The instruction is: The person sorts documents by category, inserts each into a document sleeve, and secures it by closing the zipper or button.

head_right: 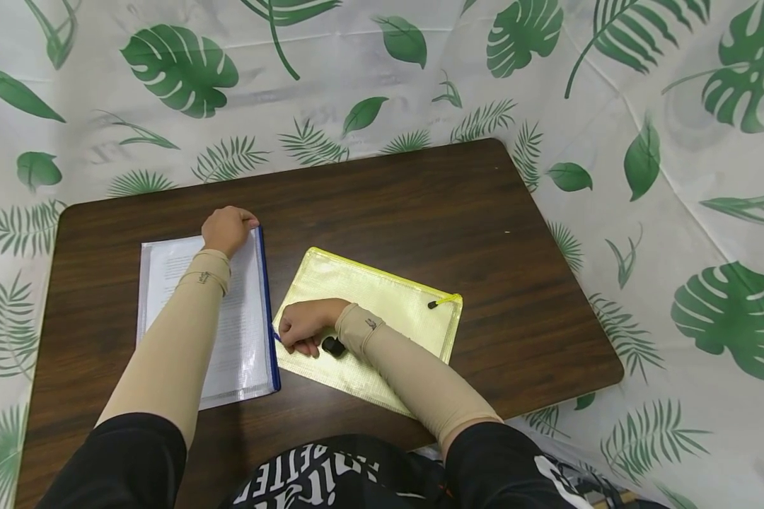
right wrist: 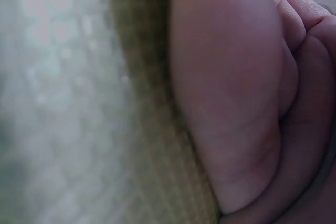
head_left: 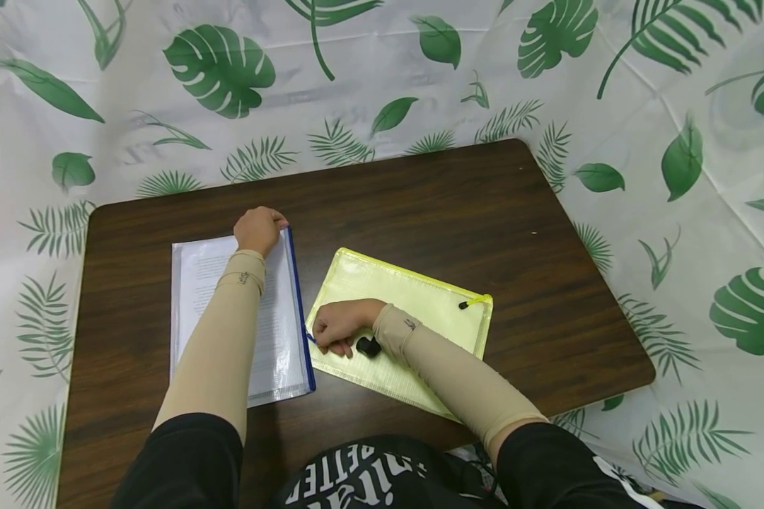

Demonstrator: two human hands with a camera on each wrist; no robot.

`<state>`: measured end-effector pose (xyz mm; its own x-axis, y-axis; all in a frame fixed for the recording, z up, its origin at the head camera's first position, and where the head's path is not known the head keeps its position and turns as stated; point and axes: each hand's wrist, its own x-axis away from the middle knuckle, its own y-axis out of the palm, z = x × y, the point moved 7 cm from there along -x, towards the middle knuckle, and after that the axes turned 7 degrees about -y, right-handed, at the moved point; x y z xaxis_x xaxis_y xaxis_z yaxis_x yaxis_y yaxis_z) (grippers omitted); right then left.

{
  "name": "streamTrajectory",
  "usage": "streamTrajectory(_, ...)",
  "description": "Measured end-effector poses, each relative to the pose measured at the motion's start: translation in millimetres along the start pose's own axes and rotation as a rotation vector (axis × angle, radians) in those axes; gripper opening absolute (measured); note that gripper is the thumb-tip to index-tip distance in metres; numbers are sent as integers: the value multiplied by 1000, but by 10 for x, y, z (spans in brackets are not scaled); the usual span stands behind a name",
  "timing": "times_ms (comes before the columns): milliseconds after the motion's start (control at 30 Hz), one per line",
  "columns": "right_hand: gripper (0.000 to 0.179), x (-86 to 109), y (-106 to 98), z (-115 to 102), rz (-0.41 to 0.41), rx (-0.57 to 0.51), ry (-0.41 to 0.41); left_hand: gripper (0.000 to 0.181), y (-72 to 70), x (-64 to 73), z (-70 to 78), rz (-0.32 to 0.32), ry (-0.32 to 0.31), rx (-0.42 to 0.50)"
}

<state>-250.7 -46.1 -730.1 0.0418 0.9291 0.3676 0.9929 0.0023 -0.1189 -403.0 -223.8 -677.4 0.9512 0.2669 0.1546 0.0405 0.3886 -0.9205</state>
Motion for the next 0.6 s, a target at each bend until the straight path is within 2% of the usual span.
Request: streamTrajectory(600, 23, 13, 2, 3, 8, -8, 20, 26, -10, 11, 3, 9, 8, 2)
